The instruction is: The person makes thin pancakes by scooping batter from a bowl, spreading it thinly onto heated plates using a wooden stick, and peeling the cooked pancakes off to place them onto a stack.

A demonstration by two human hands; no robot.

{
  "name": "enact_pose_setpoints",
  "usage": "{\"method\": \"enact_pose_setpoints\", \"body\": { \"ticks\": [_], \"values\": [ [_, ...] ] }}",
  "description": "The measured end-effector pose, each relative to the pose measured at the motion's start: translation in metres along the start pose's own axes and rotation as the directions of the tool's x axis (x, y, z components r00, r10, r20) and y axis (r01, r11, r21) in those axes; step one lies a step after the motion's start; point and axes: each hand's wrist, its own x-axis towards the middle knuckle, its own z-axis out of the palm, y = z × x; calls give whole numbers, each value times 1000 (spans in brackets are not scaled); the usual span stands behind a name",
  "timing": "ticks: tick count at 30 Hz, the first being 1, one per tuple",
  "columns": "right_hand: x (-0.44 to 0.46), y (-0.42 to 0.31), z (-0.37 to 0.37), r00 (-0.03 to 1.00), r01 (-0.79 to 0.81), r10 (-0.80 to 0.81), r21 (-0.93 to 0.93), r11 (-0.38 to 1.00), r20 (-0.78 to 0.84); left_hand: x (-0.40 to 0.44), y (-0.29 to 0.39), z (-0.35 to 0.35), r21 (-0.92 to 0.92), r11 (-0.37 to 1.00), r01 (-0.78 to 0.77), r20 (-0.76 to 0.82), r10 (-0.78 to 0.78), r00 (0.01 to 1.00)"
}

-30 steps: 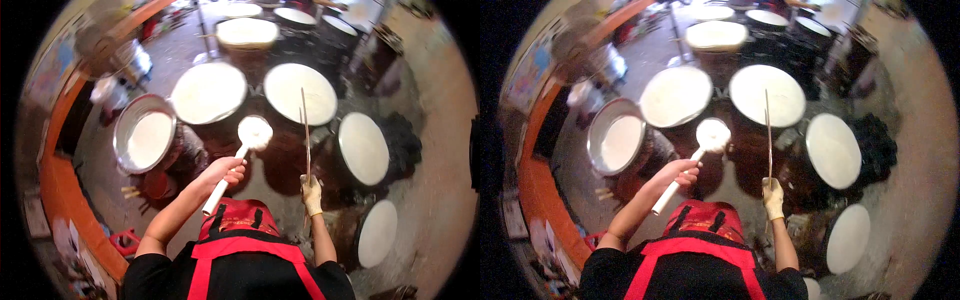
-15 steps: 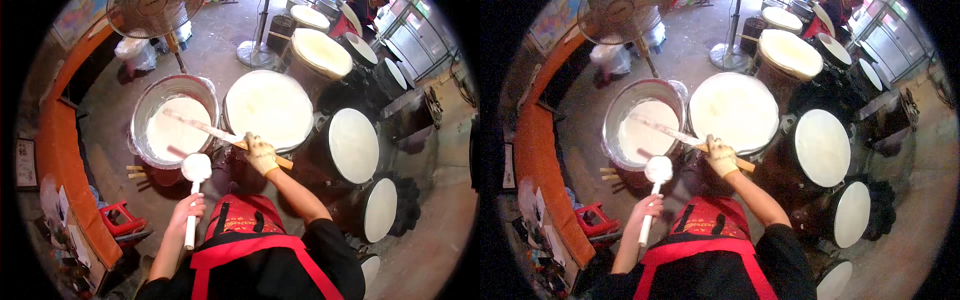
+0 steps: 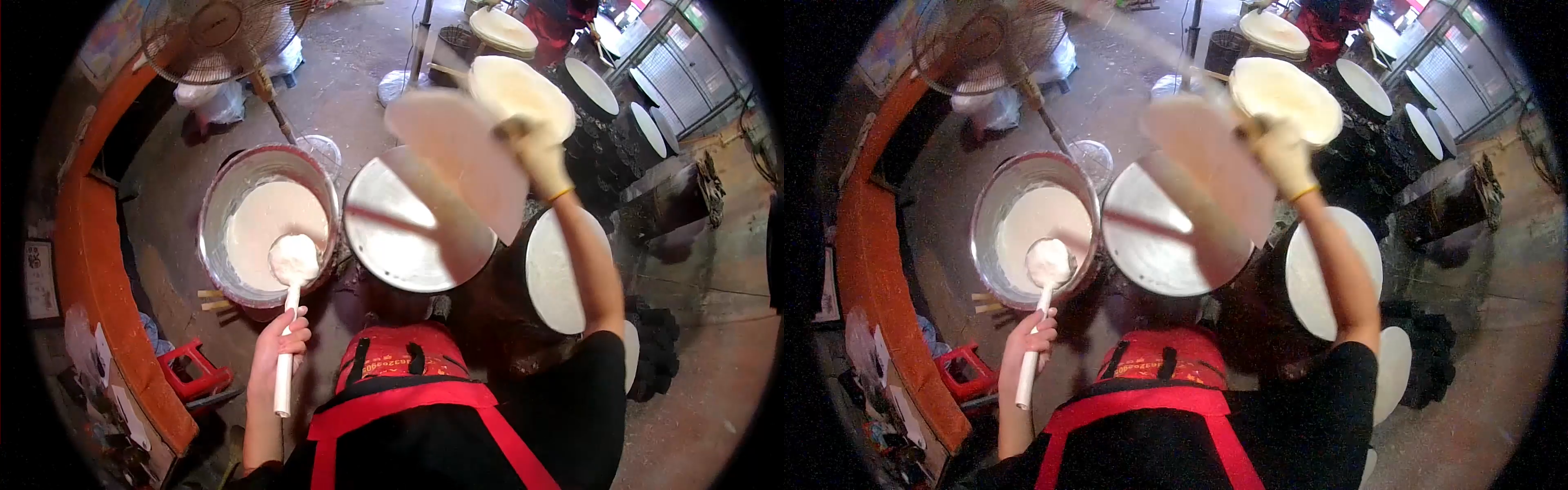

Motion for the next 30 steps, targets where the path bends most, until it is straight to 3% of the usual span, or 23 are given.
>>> {"method": "enact_pose_setpoints", "body": {
  "ticks": [1, 2, 3, 6, 8, 9, 10, 12, 13, 14, 15, 16, 17, 18, 20, 24, 27, 30],
  "values": [
    [21, 11, -37, 987, 105, -101, 30, 994, -123, 8, -5, 13, -47, 998, 32, 38, -30, 999],
    [47, 33, -67, 994, -53, 82, 318, 947, -78, 16, -13, 26, -93, 994, 65, 80, -58, 995],
    [77, 67, -91, 992, 8, 50, 445, 895, -119, 21, -23, 43, -124, 991, 53, 81, -44, 996],
    [130, 122, -142, 839, -397, 486, 334, 855, -244, 40, -49, 81, -188, 980, 63, 155, -33, 987],
    [159, 219, -123, 876, -140, 420, 709, 691, -236, 46, -68, 107, -201, 979, 26, 177, 10, 984],
    [171, 241, -110, 792, -197, 559, 764, 615, -245, 47, -77, 119, -212, 977, 16, 180, 23, 983],
    [173, 268, -95, 752, -238, 642, 848, 474, -148, 45, -87, 129, -227, 974, 5, 183, 38, 982],
    [184, 319, -56, 663, -313, 743, 867, 388, -92, 45, -105, 151, -220, 974, -58, 175, 98, 980],
    [190, 333, -28, 491, -318, 871, 923, 216, -35, 45, -111, 158, -206, 974, -91, 160, 125, 979],
    [182, 359, -3, 555, -276, 827, 919, 283, -88, 47, -117, 165, -191, 974, -124, 142, 152, 978],
    [186, 390, 29, 472, -303, 879, 925, 232, -66, 47, -121, 173, -207, 968, -138, 119, 165, 979],
    [181, 404, 56, 371, -290, 899, 890, 351, -233, 48, -127, 182, -198, 967, -159, 103, 182, 978],
    [165, 382, 57, 344, -263, 902, 895, 360, -262, 48, -134, 190, -189, 966, -179, 89, 198, 976],
    [151, 358, 44, 310, -348, 939, 901, 258, -150, 49, -138, 197, -180, 963, -200, 74, 215, 974],
    [149, 365, 59, 242, -336, 957, 912, 237, -160, 51, -145, 208, -156, 963, -221, 19, 226, 974],
    [147, 367, 65, 287, -205, 937, 943, 264, -200, 49, -156, 233, 40, 967, -251, -44, 253, 966],
    [141, 384, 74, 321, -227, 874, 866, 445, -365, 52, -160, 243, 288, 933, -215, -18, 230, 973],
    [107, 344, 43, 358, -450, 811, 676, 584, -462, 58, -164, 246, 489, 861, -141, -12, 168, 986]
  ]
}}
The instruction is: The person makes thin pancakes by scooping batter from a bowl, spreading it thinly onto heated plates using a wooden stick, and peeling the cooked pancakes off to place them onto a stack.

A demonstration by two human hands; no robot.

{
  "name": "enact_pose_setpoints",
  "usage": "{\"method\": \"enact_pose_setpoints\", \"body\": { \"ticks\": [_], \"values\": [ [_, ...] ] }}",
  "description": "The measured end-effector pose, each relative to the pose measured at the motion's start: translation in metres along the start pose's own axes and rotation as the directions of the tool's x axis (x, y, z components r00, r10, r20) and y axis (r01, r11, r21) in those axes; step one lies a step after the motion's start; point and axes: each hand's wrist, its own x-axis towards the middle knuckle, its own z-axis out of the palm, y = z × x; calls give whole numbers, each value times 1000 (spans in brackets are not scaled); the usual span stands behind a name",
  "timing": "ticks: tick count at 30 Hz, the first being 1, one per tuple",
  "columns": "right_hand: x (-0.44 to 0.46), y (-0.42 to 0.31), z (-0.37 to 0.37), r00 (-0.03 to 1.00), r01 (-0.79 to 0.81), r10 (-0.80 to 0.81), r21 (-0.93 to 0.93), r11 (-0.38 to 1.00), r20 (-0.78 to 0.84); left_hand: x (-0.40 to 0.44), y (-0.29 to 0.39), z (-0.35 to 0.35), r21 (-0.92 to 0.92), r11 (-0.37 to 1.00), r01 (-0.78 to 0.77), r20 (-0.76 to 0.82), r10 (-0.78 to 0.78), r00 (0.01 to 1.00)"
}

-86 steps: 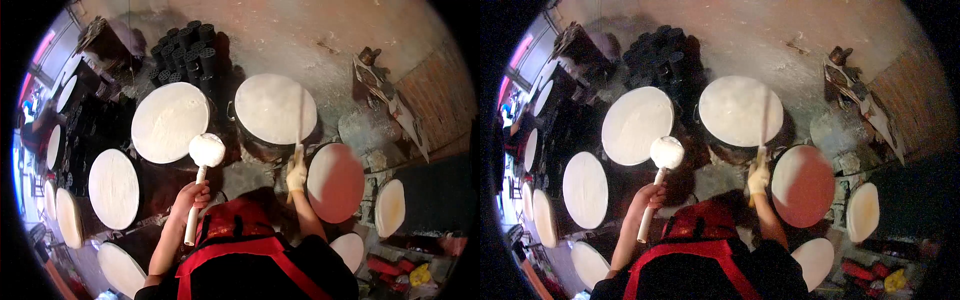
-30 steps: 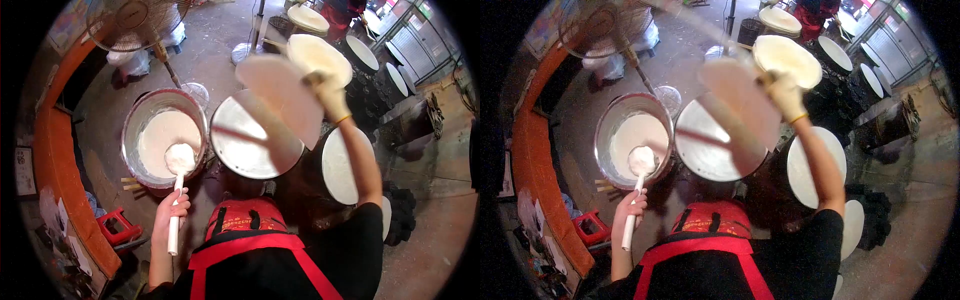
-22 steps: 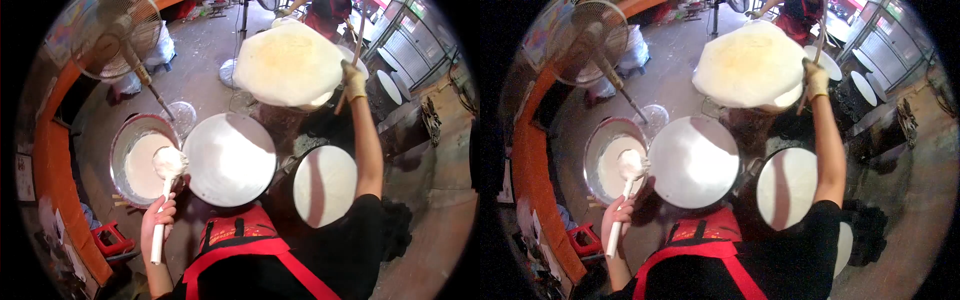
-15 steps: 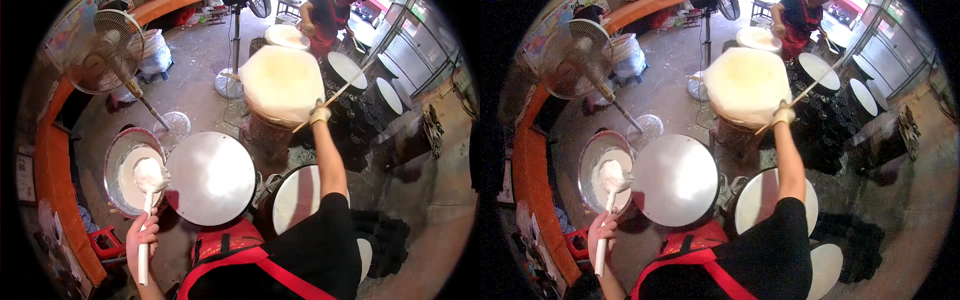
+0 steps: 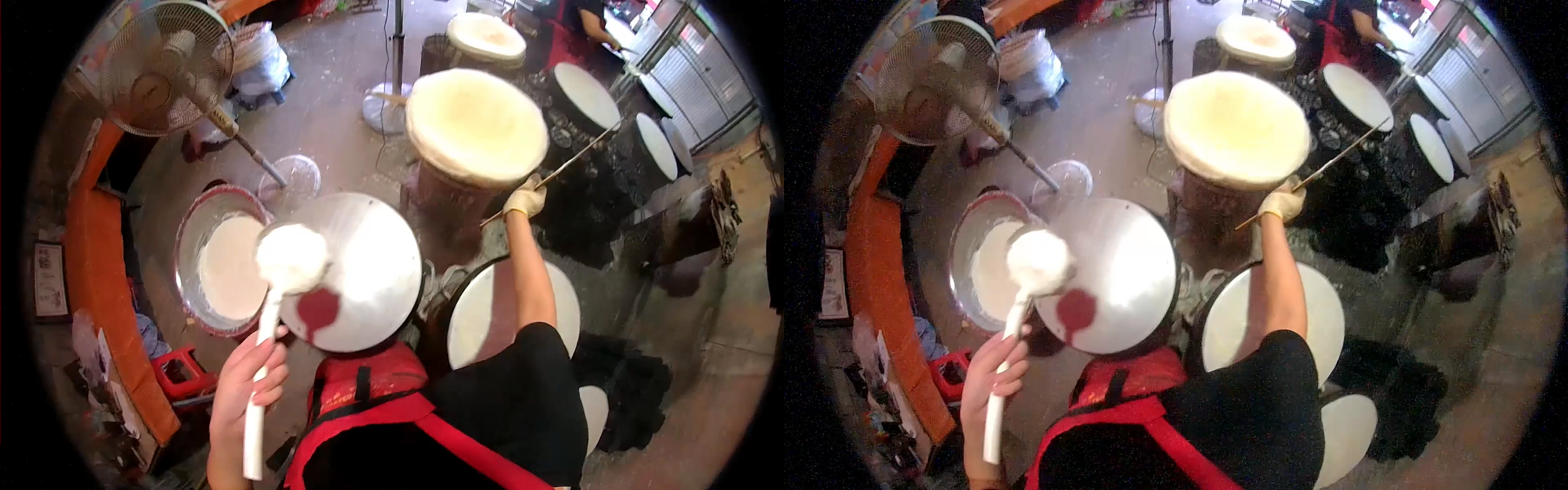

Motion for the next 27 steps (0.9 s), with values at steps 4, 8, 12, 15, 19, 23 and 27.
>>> {"method": "enact_pose_setpoints", "body": {
  "ticks": [4, 8, 12, 15, 19, 23, 27],
  "values": [
    [-83, -5, -92, 794, -376, 159, 267, 887, 587, 44, -8, -13, 300, 948, 111, 107, -149, 983],
    [-204, 45, -196, 388, -765, 266, 147, 627, 882, 167, -30, -58, 795, 605, -41, 220, -223, 950],
    [-351, 79, -263, 825, 238, -162, -72, 969, 541, 245, -65, -94, 765, -99, -637, 623, 364, 692],
    [-431, 90, -304, 797, 588, -362, -484, 648, 484, 240, -57, -96, 701, -191, -687, 678, 476, 560],
    [-481, 107, -300, 874, 421, 3, -762, 491, 485, 219, -28, -102, 615, -385, -688, 744, 572, 345],
    [-490, 82, -252, 876, 319, -49, -500, 805, 479, 199, 15, -109, 602, -305, -738, 722, 603, 340],
    [-484, 68, -245, 808, -54, 39, 7, 999, 589, 174, 47, -155, 585, -22, -811, 573, 718, 395]
  ]
}}
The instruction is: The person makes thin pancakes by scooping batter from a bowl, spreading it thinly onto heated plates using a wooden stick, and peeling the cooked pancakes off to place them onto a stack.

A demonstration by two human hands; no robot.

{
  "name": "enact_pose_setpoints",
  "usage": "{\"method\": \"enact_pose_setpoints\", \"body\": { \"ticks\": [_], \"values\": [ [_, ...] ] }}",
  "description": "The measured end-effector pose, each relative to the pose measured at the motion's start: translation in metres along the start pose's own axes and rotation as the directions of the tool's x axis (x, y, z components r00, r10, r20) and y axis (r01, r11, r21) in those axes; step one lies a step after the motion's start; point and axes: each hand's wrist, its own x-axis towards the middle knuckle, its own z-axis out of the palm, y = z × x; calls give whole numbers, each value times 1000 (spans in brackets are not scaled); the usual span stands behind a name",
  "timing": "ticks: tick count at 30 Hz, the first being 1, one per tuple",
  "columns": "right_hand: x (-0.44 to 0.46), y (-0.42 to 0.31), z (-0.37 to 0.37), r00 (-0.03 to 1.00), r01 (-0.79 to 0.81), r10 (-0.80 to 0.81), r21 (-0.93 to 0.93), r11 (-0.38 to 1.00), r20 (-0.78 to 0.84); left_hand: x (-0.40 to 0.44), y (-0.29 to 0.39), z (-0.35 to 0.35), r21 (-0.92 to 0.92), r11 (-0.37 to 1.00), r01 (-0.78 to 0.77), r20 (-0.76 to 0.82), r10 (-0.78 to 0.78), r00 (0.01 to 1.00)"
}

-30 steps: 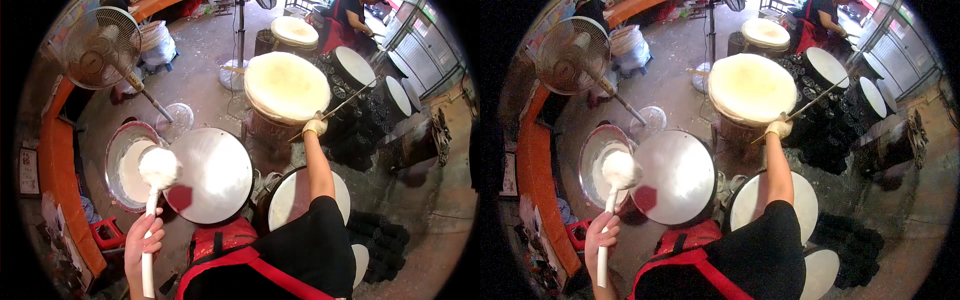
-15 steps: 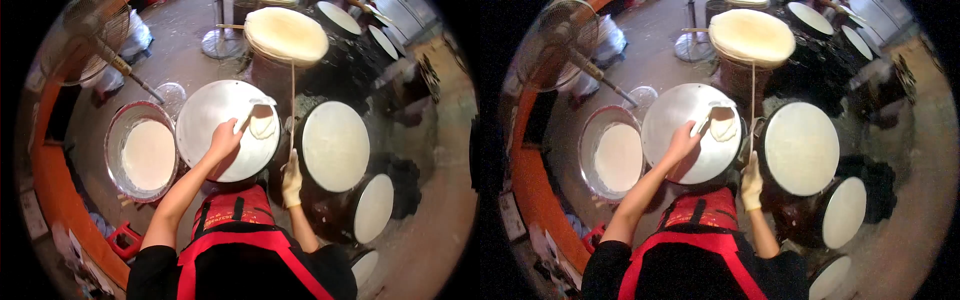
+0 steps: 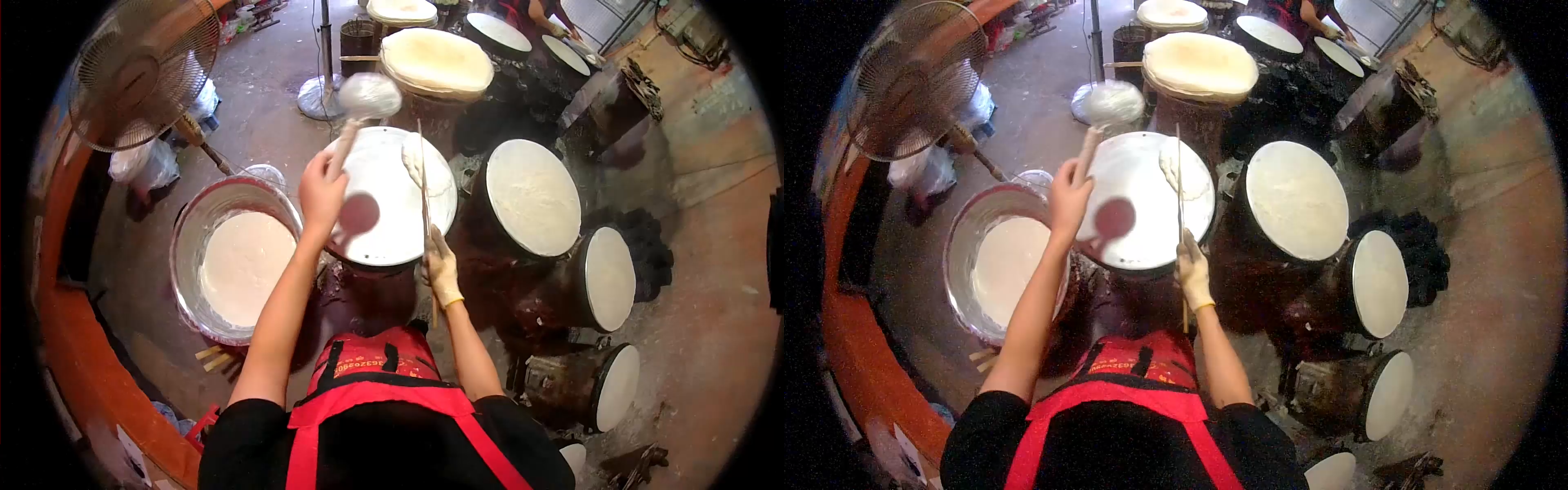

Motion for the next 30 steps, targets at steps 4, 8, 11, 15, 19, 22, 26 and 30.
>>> {"method": "enact_pose_setpoints", "body": {
  "ticks": [4, 8, 11, 15, 19, 22, 26, 30],
  "values": [
    [-36, -1, -2, 976, -180, 209, 317, 931, -59, -65, -25, -82, -266, 820, 507, 180, -475, 862],
    [-43, 18, 32, 936, -249, 339, 501, 829, -96, -146, -66, -128, -564, 246, 788, 395, -758, 520],
    [-21, -7, 63, 937, -322, 348, 384, 865, 1, -184, -72, -150, -722, -254, 644, 588, -715, 377],
    [-2, -17, 70, 960, -269, 231, 294, 917, 156, -211, -72, -149, -700, -522, 488, 693, -660, 289],
    [-5, -28, 24, 933, -328, 283, 202, 923, 222, -227, -74, -141, -700, -491, 519, 660, -723, 205],
    [25, 56, -6, 995, -87, 68, 275, 957, 78, -242, -72, -137, -730, -474, 493, 627, -751, 206],
    [41, 41, 16, 993, 72, -70, -20, 997, 99, -253, -44, -118, -804, -323, 499, 481, -847, 228],
    [64, 9, 37, 947, 17, 26, -132, 991, 319, -264, -30, -93, -846, -408, 344, 505, -820, 270]
  ]
}}
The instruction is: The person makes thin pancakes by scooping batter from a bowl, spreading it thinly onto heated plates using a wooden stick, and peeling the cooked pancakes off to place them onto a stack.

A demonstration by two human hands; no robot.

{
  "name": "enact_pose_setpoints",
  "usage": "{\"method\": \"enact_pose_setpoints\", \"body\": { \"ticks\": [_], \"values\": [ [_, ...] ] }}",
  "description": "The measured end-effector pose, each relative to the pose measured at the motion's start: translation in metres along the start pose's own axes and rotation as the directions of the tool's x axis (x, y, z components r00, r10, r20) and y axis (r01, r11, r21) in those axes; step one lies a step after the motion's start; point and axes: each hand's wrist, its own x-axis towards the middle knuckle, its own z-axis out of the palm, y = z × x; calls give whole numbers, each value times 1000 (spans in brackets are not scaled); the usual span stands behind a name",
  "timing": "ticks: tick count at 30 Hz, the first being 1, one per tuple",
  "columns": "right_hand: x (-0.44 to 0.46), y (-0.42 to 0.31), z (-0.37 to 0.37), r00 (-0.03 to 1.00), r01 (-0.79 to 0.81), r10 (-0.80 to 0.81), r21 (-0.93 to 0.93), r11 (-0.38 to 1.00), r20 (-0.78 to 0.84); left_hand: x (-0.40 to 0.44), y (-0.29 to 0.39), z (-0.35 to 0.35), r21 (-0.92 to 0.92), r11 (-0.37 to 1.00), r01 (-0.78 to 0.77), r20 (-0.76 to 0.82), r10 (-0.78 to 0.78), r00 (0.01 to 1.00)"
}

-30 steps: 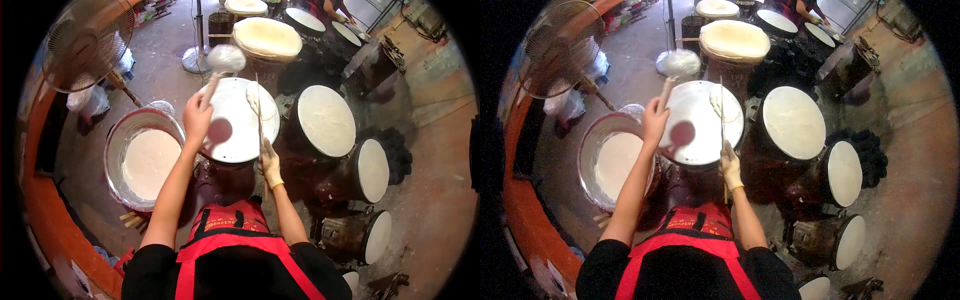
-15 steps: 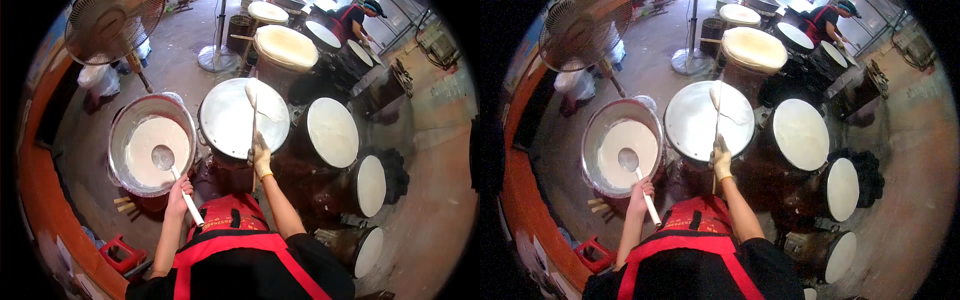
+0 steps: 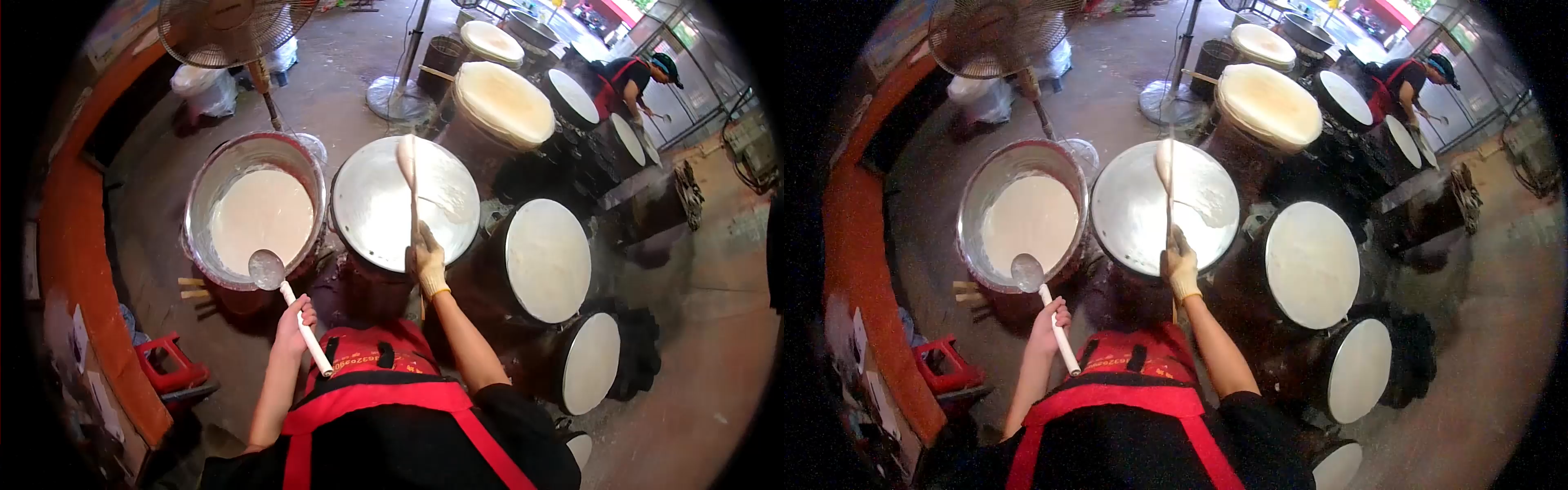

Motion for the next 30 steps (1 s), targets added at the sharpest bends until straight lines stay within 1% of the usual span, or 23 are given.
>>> {"method": "enact_pose_setpoints", "body": {
  "ticks": [1, 2, 4, 5, 7, 8, 9, 10, 11, 12, 13, 14, 15, 16, 18, 20, 22, 23, 25, 27, 28, 29, 30],
  "values": [
    [-1, -17, -4, 995, 49, -42, -83, 995, 87, 1, -7, -1, -39, 999, 11, -2, -11, 1000],
    [-8, -34, -14, 981, 38, -34, -16, 999, 189, 1, -15, -1, -79, 997, 20, 0, -20, 1000],
    [-8, -24, -40, 958, 98, -126, 121, 988, 258, -2, -27, 0, -102, 994, 39, -3, -39, 999],
    [-8, -22, -57, 937, 183, -213, 129, 975, 276, -4, -32, 0, -113, 992, 47, -6, -48, 999],
    [-9, -15, -84, 976, 151, -172, 156, 976, 132, -9, -43, 2, -103, 994, 20, -38, -24, 999],
    [2, -2, -94, 996, 23, -40, 220, 975, 75, -11, -50, 0, -93, 996, -1, -37, -2, 999],
    [6, -7, -99, 995, -103, 100, 286, 953, 26, -13, -58, -2, -82, 996, -21, -38, 18, 999],
    [12, -12, -102, 997, -61, 51, 185, 981, 60, -15, -67, -4, 1, 997, -79, -27, 79, 996],
    [20, -19, -103, 995, -14, 5, 86, 996, 97, -15, -75, -5, 2, 991, -134, -89, 134, 987],
    [28, -21, -96, 980, -99, 99, -8, 995, 173, -12, -84, -6, 6, 982, -186, -151, 185, 971],
    [40, -16, -90, 960, 42, -12, -102, 994, 281, -12, -92, -9, 13, 972, -237, -215, 234, 948],
    [51, -6, -79, 946, 151, -99, -150, 977, 308, -15, -97, -15, 31, 974, -225, -168, 227, 959],
    [51, -10, -69, 922, 260, -184, -191, 947, 340, -20, -104, -14, 38, 976, -212, -202, 216, 955],
    [49, -16, -72, 908, 149, -46, -218, 964, 417, -23, -109, -10, 47, 978, -203, -231, 208, 950],
    [36, -21, -96, 821, 102, -18, -116, 988, 571, -23, -110, -17, 67, 981, -181, -255, 192, 948],
    [29, -33, -135, 717, 46, 26, -85, 995, 697, -31, -113, -9, 99, 977, -187, -308, 209, 928],
    [52, -19, -164, 724, 28, 17, -54, 998, 690, -36, -114, -5, 95, 971, -221, -312, 240, 919],
    [70, 2, -167, 746, 78, -20, -58, 995, 666, -38, -115, -4, 93, 967, -239, -309, 256, 916],
    [92, 1, -152, 898, 135, -83, -91, 987, 431, -45, -116, 4, 88, 957, -276, -308, 290, 906],
    [108, -10, -133, 880, -7, 23, -35, 999, 474, -56, -120, 14, 79, 945, -317, -321, 325, 889],
    [120, 10, -122, 817, 110, -90, 0, 994, 569, -58, -121, 10, 75, 943, -324, -319, 330, 888],
    [128, 32, -113, 732, 219, -198, 50, 974, 652, -59, -123, 1, 72, 941, -330, -320, 335, 886],
    [98, -6, -117, 733, 47, -7, -40, 998, 680, -61, -124, -4, 70, 939, -336, -318, 340, 885]
  ]
}}
